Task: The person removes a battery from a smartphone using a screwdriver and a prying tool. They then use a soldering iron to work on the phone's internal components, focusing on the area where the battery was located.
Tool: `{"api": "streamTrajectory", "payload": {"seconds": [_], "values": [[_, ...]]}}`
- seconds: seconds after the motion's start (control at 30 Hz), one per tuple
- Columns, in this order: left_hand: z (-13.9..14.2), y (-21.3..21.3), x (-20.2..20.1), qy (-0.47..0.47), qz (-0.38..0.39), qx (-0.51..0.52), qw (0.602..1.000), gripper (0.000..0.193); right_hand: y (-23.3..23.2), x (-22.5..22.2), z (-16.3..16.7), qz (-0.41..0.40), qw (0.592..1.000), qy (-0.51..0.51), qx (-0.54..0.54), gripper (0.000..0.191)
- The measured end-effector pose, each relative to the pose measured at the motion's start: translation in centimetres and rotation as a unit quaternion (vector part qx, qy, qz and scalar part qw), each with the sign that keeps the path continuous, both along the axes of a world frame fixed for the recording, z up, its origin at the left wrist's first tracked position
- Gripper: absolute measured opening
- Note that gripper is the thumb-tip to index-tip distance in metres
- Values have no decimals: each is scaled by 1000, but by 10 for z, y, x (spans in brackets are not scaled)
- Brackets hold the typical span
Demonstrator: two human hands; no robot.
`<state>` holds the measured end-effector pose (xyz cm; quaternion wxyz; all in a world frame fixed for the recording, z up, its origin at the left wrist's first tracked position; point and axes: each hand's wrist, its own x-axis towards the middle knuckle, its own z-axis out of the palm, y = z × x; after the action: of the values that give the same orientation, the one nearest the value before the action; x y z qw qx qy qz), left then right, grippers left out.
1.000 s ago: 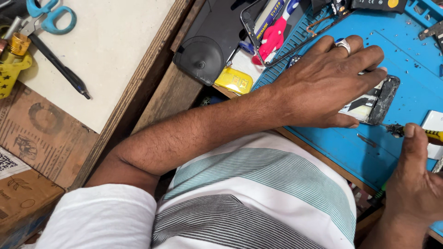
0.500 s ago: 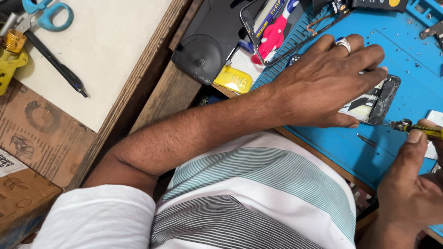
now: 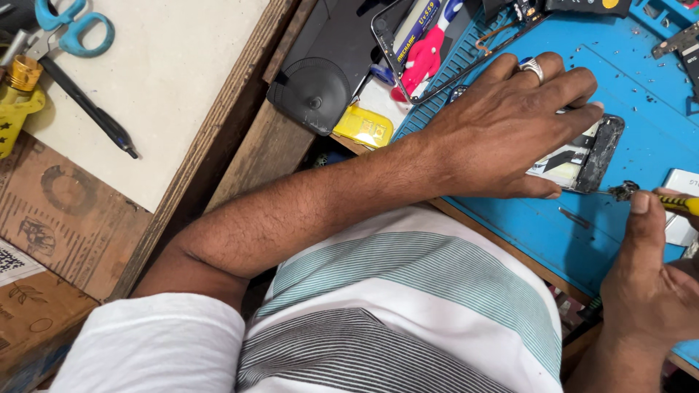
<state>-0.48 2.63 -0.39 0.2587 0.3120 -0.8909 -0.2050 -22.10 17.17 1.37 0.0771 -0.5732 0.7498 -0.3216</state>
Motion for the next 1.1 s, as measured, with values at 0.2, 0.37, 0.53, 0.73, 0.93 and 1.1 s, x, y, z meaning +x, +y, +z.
{"api": "streamTrajectory", "payload": {"seconds": [0.2, 0.37, 0.53, 0.73, 0.93, 1.1], "values": [[6, -2, 2, 1, -4, 4, 1000, 87, 2, 1, 9, 89, 987, -130, -16, 18], [4, -1, 2, -4, -6, 7, 1000, 86, -7, -5, -1, 75, 989, -125, -19, 15], [5, 1, 4, 8, -7, 7, 1000, 86, -1, -11, -2, 113, 991, -54, -39, 12], [9, 0, 5, -1, -9, 8, 1000, 87, 4, -23, 2, 98, 993, -66, 31, 16], [7, 0, 4, -9, -11, 10, 1000, 88, 0, -17, -9, 24, 997, 56, 56, 21], [6, 0, 5, -10, -12, 9, 1000, 90, 2, -15, 2, 118, 986, -113, -1, 16]]}}
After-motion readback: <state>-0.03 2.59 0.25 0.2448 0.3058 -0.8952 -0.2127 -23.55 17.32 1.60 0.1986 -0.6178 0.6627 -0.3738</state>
